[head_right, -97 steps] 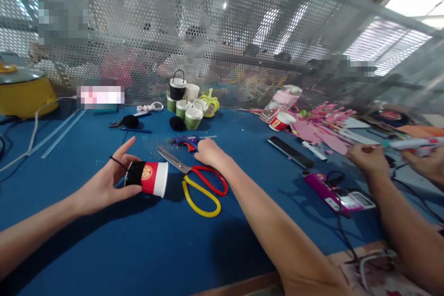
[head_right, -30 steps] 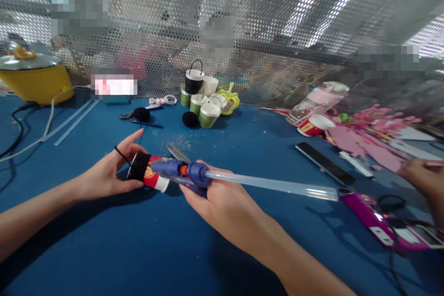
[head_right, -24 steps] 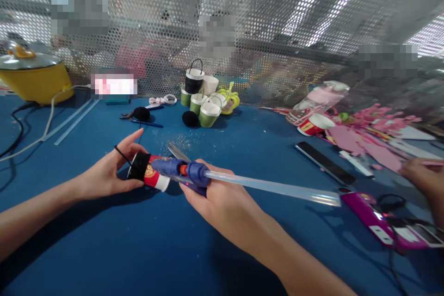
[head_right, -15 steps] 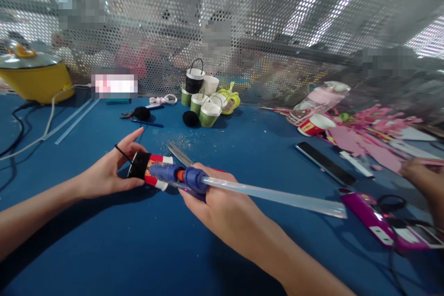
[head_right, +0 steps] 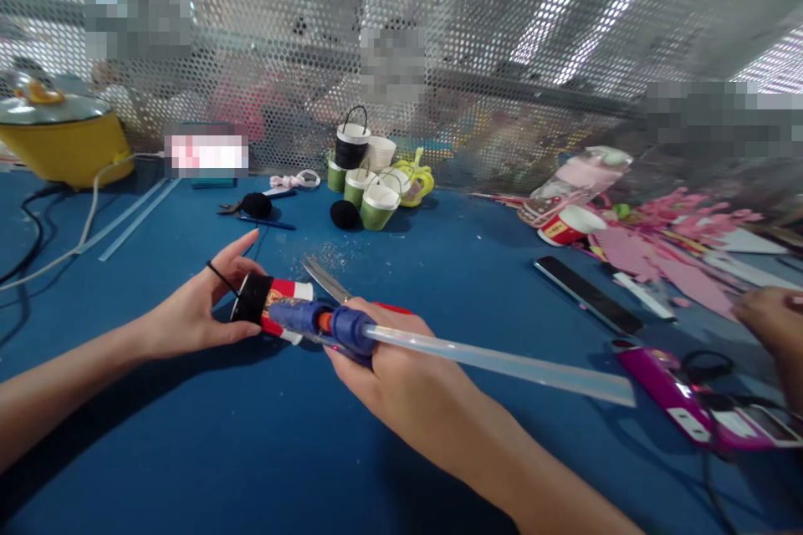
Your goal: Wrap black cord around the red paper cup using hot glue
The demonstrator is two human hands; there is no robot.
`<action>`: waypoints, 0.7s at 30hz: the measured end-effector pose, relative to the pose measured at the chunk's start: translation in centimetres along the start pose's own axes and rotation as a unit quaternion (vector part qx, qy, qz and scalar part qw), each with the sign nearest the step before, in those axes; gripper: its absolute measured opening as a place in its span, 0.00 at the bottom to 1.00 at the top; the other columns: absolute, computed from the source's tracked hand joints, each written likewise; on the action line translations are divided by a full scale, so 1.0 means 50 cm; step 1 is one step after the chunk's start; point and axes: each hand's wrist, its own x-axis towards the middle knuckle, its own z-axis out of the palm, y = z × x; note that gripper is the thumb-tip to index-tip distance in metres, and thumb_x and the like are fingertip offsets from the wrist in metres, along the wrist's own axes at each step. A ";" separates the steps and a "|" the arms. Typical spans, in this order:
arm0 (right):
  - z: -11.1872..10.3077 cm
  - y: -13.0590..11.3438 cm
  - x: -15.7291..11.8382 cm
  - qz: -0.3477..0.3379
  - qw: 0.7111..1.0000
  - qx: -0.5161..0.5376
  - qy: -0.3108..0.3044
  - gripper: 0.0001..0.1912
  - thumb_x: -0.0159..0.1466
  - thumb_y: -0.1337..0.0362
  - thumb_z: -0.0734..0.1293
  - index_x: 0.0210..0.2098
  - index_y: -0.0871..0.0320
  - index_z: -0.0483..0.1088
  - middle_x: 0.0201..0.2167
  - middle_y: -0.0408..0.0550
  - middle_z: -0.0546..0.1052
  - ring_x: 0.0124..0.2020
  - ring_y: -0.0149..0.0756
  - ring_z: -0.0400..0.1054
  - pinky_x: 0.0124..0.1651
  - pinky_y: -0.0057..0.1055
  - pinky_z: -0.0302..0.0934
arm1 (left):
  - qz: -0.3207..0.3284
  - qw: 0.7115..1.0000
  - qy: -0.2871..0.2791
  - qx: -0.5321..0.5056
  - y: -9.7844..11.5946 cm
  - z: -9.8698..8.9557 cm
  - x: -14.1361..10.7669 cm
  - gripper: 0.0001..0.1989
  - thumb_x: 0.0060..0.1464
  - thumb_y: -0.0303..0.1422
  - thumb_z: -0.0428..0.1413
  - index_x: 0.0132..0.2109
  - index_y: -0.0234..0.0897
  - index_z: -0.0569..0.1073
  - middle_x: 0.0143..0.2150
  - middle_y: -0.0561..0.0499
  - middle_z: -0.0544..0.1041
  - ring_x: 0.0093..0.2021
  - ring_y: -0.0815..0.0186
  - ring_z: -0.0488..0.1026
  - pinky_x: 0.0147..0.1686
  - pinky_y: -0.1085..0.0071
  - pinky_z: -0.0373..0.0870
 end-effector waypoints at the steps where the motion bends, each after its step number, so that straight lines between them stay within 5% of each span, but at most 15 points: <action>1: -0.001 0.003 0.003 -0.018 1.000 -0.008 -0.002 0.12 0.62 0.67 0.59 0.34 0.54 0.74 0.30 0.51 0.78 0.31 0.42 0.74 0.34 0.36 0.69 | 0.007 1.000 -0.004 0.002 0.001 0.000 0.001 0.49 0.45 0.29 0.60 0.66 0.47 0.39 0.48 0.48 0.66 0.45 0.61 0.69 0.49 0.58 0.66; 11: 0.027 0.013 0.015 0.098 0.994 0.041 -0.004 0.09 0.60 0.66 0.61 0.31 0.56 0.74 0.24 0.49 0.78 0.25 0.38 0.73 0.28 0.30 0.68 | 0.050 0.998 -0.022 0.024 0.005 -0.001 -0.002 0.48 0.45 0.25 0.58 0.66 0.46 0.39 0.49 0.47 0.67 0.48 0.60 0.68 0.50 0.59 0.65; 21: 0.027 0.014 0.006 0.098 0.994 0.051 -0.013 0.12 0.62 0.65 0.59 0.29 0.57 0.74 0.18 0.46 0.76 0.19 0.36 0.70 0.22 0.29 0.65 | 0.060 0.997 -0.022 0.051 0.001 -0.003 -0.004 0.48 0.45 0.26 0.59 0.66 0.48 0.39 0.50 0.46 0.66 0.49 0.58 0.68 0.53 0.56 0.63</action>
